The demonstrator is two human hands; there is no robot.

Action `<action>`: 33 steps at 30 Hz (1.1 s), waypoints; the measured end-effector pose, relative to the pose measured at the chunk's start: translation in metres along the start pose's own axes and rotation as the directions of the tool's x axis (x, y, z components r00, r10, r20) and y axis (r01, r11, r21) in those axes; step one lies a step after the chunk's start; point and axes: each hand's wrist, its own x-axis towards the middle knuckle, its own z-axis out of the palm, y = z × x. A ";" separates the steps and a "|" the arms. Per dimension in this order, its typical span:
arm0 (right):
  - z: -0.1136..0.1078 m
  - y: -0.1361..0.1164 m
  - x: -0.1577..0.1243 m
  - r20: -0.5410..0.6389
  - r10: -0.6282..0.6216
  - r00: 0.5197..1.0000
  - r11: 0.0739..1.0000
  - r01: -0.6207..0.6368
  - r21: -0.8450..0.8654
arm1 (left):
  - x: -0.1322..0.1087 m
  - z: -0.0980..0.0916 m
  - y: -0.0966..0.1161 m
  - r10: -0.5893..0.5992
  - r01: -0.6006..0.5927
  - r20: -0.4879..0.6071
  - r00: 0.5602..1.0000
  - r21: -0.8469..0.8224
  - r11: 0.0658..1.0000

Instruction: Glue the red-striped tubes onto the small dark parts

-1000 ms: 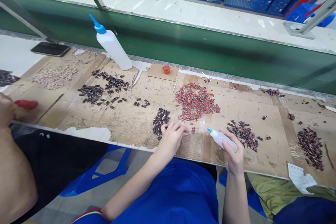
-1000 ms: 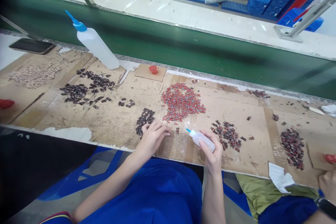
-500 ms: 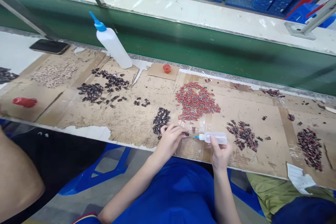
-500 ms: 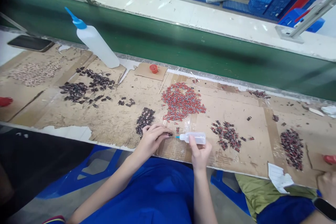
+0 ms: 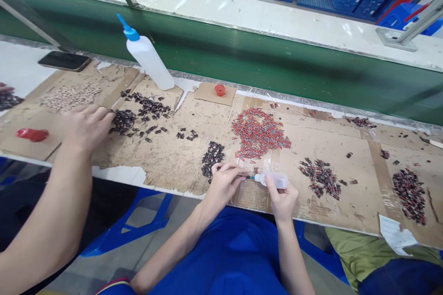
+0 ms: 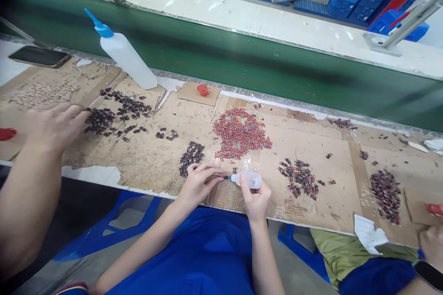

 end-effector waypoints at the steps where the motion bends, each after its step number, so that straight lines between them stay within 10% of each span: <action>1: 0.000 0.000 0.000 -0.008 -0.003 1.000 1.000 0.003 -0.001 | 0.000 0.000 0.000 0.004 -0.004 -0.004 1.000 0.004 1.000; 20: 0.000 0.000 -0.003 -0.046 -0.001 0.999 1.000 0.001 -0.014 | -0.003 0.003 0.005 0.019 -0.009 -0.090 0.996 0.115 0.993; 28: -0.017 0.007 0.007 -0.248 0.091 0.965 0.995 -0.075 0.073 | -0.001 0.002 0.005 -0.011 0.012 -0.011 1.000 0.090 0.996; 33: -0.047 -0.006 0.022 -0.352 -0.012 0.936 0.951 -0.097 -0.292 | -0.001 0.004 0.001 0.023 -0.018 -0.038 0.999 0.124 0.992</action>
